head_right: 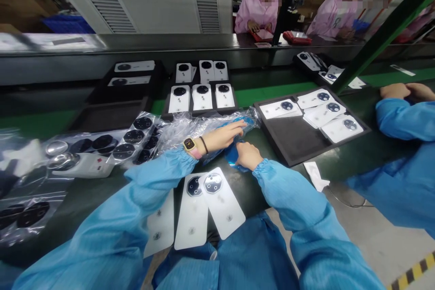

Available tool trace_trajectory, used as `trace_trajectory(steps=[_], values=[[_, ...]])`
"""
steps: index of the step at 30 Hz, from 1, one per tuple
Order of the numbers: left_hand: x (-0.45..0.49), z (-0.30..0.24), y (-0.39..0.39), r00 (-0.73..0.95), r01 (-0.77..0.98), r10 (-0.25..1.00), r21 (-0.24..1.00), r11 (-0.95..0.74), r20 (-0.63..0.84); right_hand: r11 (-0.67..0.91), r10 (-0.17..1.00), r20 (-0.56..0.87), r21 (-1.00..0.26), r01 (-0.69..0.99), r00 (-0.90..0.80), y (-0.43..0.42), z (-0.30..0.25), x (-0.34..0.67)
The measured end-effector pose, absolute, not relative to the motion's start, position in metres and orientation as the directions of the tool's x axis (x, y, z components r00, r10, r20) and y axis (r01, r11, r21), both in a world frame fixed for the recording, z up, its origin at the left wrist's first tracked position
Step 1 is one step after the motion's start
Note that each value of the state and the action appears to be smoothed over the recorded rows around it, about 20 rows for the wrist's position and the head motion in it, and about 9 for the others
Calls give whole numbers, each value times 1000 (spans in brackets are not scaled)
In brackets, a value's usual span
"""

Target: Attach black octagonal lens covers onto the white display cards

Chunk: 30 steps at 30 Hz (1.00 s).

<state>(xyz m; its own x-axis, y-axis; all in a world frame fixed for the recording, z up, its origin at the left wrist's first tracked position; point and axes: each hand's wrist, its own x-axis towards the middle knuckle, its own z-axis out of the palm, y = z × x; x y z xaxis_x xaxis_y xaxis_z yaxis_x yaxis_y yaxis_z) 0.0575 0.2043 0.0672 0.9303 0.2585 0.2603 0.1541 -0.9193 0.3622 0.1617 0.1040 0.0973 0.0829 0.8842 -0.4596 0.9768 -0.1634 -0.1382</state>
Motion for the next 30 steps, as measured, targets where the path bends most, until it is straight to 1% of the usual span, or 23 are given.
trace_trajectory(steps=[4, 9, 16, 20, 23, 25, 28, 30], values=[[58, 67, 201, 938, 144, 248, 379, -914, 241, -168, 879, -474, -218, 961, 46, 102, 98, 167], [55, 64, 199, 938, 136, 249, 403, -905, 243, -175, 877, -478, -406, 897, -45, 100, 104, 184], [55, 58, 189, 922, 181, 298, 405, -896, 248, -220, 899, -420, -674, 705, -121, 82, 127, 222], [64, 53, 184, 921, 208, 312, 384, -900, 232, -237, 914, -381, -779, 581, -138, 91, 148, 237], [61, 54, 180, 920, 221, 316, 358, -907, 233, -234, 937, -337, -808, 541, -97, 117, 158, 240], [51, 57, 177, 914, 233, 323, 334, -913, 245, -231, 946, -318, -799, 555, -64, 140, 158, 236], [25, 63, 170, 905, 254, 333, 292, -922, 265, -227, 945, -324, -744, 629, -42, 173, 151, 220], [6, 67, 167, 892, 283, 355, 268, -921, 280, -211, 934, -351, -684, 699, -62, 189, 142, 202]])
